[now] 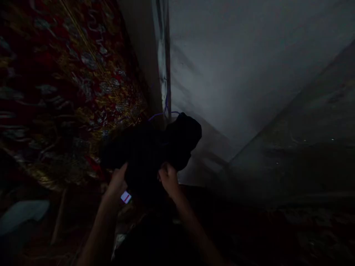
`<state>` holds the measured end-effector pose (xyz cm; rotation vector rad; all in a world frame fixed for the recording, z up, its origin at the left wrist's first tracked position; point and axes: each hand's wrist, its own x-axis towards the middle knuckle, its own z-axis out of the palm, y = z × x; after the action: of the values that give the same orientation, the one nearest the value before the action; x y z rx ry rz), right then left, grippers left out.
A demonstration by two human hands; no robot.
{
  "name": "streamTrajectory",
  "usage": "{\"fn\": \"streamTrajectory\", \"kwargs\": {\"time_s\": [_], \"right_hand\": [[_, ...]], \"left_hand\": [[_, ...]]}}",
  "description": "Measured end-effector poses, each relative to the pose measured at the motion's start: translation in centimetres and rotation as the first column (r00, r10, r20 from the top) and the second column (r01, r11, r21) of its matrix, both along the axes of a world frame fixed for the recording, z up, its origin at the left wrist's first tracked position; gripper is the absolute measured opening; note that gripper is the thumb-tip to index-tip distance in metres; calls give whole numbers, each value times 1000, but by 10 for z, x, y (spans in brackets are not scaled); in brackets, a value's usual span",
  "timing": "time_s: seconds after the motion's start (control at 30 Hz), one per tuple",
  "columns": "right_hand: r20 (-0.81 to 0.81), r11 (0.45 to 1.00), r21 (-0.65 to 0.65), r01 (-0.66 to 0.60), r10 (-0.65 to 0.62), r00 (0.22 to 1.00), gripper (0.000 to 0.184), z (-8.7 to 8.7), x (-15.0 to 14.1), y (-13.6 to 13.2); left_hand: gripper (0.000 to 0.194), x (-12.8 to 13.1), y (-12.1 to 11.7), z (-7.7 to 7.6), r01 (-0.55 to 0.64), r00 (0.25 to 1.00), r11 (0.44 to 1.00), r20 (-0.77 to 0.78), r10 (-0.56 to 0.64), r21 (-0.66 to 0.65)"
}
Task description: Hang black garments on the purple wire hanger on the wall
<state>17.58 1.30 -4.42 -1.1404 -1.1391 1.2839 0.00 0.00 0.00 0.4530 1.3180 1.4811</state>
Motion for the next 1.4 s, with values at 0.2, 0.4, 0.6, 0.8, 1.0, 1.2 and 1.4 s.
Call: {"fn": "streamTrajectory", "kwargs": {"time_s": [0.2,0.4,0.6,0.8,1.0,1.2,1.4], "right_hand": [[-1,994,-85,-62,62,998,24,-6,22,-10],[-24,989,-92,-115,113,993,36,0,21,-26],[-79,990,-122,-75,66,995,39,19,29,-27],[-149,996,16,93,-90,985,30,89,43,8],[-149,970,210,121,-91,985,26,137,38,17],[-10,960,274,51,-50,999,32,125,50,11],[129,913,406,44,-105,986,30,133,54,17]], "left_hand": [[56,4,-3,-37,-350,609,797,-526,593,493],[26,67,-22,-82,393,576,838,-812,96,378],[12,89,-17,-80,456,638,810,-770,-8,369],[9,84,-22,-93,487,569,831,-819,-69,269],[9,88,-4,-89,569,480,811,-856,-190,139],[36,81,21,10,547,597,689,-798,78,476],[14,79,50,91,704,429,480,-852,299,523]]}}
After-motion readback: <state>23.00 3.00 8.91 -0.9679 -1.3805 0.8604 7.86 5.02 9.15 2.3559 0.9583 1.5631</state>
